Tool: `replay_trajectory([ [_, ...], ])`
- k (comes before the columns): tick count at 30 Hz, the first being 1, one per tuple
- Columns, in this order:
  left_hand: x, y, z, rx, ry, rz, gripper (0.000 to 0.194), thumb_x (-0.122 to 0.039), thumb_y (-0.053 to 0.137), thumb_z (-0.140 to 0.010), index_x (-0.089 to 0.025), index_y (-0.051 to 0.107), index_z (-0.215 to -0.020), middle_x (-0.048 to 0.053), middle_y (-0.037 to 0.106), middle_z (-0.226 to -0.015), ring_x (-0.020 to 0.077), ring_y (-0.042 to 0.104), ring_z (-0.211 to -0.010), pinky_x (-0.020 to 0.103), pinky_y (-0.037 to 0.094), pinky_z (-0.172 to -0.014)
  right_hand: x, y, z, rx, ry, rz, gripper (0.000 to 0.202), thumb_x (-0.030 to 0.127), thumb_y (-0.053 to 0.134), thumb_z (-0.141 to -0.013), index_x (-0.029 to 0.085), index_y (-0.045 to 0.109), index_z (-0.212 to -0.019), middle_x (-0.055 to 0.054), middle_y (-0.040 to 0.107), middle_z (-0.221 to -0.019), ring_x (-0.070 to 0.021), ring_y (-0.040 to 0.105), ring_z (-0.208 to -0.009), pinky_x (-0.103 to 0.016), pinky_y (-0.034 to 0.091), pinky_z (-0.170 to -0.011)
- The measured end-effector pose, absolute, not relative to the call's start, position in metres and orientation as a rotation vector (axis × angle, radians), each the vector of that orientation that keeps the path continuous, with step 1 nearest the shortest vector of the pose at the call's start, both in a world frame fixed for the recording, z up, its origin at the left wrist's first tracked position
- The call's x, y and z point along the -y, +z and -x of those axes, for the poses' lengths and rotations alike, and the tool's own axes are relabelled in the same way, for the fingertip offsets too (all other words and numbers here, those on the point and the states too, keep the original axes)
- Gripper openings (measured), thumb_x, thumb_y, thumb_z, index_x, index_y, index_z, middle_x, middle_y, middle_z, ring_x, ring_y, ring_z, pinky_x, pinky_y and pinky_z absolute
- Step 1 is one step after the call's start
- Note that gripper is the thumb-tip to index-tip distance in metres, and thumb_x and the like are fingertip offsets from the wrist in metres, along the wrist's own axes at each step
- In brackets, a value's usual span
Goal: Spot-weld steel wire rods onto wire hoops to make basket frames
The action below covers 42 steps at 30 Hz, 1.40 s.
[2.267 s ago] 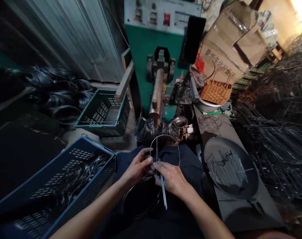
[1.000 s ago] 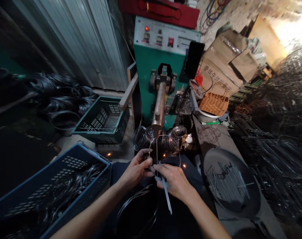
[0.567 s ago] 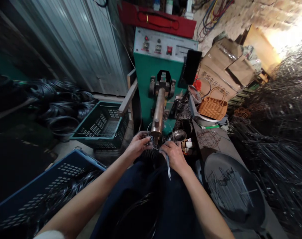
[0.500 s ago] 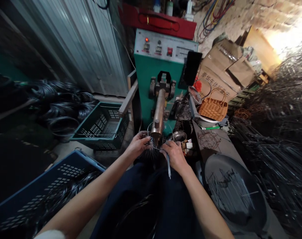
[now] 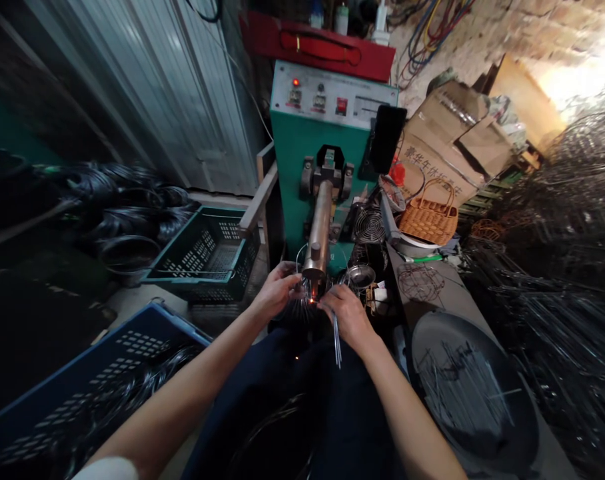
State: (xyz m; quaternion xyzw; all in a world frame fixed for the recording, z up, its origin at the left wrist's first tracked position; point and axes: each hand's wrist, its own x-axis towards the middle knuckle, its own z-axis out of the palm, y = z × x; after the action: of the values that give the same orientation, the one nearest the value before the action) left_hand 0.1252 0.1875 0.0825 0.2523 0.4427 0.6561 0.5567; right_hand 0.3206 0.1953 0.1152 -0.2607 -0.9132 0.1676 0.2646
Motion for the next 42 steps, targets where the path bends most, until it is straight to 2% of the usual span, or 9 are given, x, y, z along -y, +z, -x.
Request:
replay_trajectory([
  [8,-0.113,0.063,-0.135,-1.077,1.382,-0.574,0.032,-0.039,0.075,-0.068,-0.016,0.056,-0.080,-0.003,0.058,-0.055,0.0022,0.039,-0.033,0.013,0.021,-0.031,-0.118,0.136,-0.364,2.091,0.973,0.790,0.012,0.023,0.053,-0.091,0.022,0.064,-0.096,-0.006,0.068,-0.094,-0.0181,0.066,-0.087,-0.028,0.053,-0.078],
  [14,-0.071,0.060,-0.138,-1.116,1.293,-0.679,0.028,-0.038,0.071,-0.073,-0.014,0.058,-0.081,-0.003,0.057,-0.052,0.0010,0.031,-0.032,0.014,0.016,-0.032,-0.102,0.109,-0.383,1.466,1.478,1.058,0.033,0.037,0.070,-0.080,0.021,0.044,-0.094,0.001,0.066,-0.065,-0.0108,0.058,-0.039,-0.017,0.044,-0.037],
  [21,-0.057,0.058,-0.136,-1.170,1.275,-0.619,0.030,-0.038,0.074,-0.069,-0.015,0.056,-0.075,-0.005,0.052,-0.046,0.0015,0.030,-0.031,0.014,0.016,-0.033,-0.083,0.106,-0.379,1.542,1.554,1.079,0.031,0.042,0.066,-0.083,0.020,0.044,-0.079,0.005,0.059,-0.054,-0.0071,0.044,-0.027,-0.015,0.030,-0.028],
  [23,-0.056,0.059,-0.134,-1.177,1.269,-0.612,0.031,-0.038,0.075,-0.067,-0.015,0.056,-0.074,-0.006,0.051,-0.045,0.0015,0.030,-0.031,0.015,0.016,-0.033,-0.084,0.105,-0.380,1.745,1.455,1.027,0.026,0.041,0.063,-0.085,0.019,0.052,-0.078,0.000,0.064,-0.065,-0.0111,0.056,-0.038,-0.020,0.043,-0.036],
  [25,-0.056,0.059,-0.134,-1.177,1.263,-0.612,0.031,-0.037,0.075,-0.067,-0.014,0.056,-0.073,-0.006,0.050,-0.045,0.0013,0.029,-0.031,0.014,0.016,-0.033,-0.088,0.105,-0.381,2.080,1.299,0.878,0.024,0.041,0.066,-0.083,0.018,0.061,-0.089,-0.006,0.069,-0.086,-0.0187,0.068,-0.067,-0.030,0.055,-0.062],
  [27,-0.056,0.060,-0.134,-1.166,1.256,-0.618,0.030,-0.037,0.075,-0.067,-0.014,0.056,-0.073,-0.007,0.049,-0.044,0.0010,0.029,-0.031,0.014,0.016,-0.033,-0.092,0.105,-0.380,2.434,1.087,0.707,0.042,0.041,0.071,-0.079,0.022,0.060,-0.114,-0.009,0.067,-0.110,-0.0245,0.064,-0.101,-0.042,0.046,-0.095],
  [29,-0.056,0.061,-0.136,-1.159,1.239,-0.625,0.030,-0.037,0.074,-0.068,-0.014,0.056,-0.074,-0.006,0.051,-0.045,0.0008,0.028,-0.030,0.014,0.016,-0.033,-0.095,0.105,-0.377,2.685,0.876,0.619,0.061,0.041,0.072,-0.078,0.026,0.047,-0.132,-0.009,0.061,-0.123,-0.0256,0.053,-0.119,-0.052,0.026,-0.109],
  [32,-0.056,0.064,-0.139,-1.152,1.207,-0.613,0.031,-0.038,0.074,-0.068,-0.014,0.055,-0.076,-0.004,0.055,-0.046,0.0009,0.028,-0.030,0.014,0.015,-0.032,-0.100,0.108,-0.372,2.864,0.665,0.608,0.065,0.038,0.070,-0.081,0.027,0.040,-0.137,-0.008,0.060,-0.125,-0.0245,0.048,-0.121,-0.056,0.014,-0.112],
  [42,-0.060,0.070,-0.136,-1.082,1.235,-0.610,0.029,-0.038,0.072,-0.069,-0.016,0.056,-0.077,-0.004,0.056,-0.046,0.0012,0.028,-0.027,0.014,0.016,-0.031,-0.116,0.127,-0.364,2.960,0.502,0.479,0.058,0.042,0.069,-0.081,0.024,0.047,-0.132,-0.007,0.065,-0.111,-0.0233,0.052,-0.109,-0.051,0.024,-0.108],
])
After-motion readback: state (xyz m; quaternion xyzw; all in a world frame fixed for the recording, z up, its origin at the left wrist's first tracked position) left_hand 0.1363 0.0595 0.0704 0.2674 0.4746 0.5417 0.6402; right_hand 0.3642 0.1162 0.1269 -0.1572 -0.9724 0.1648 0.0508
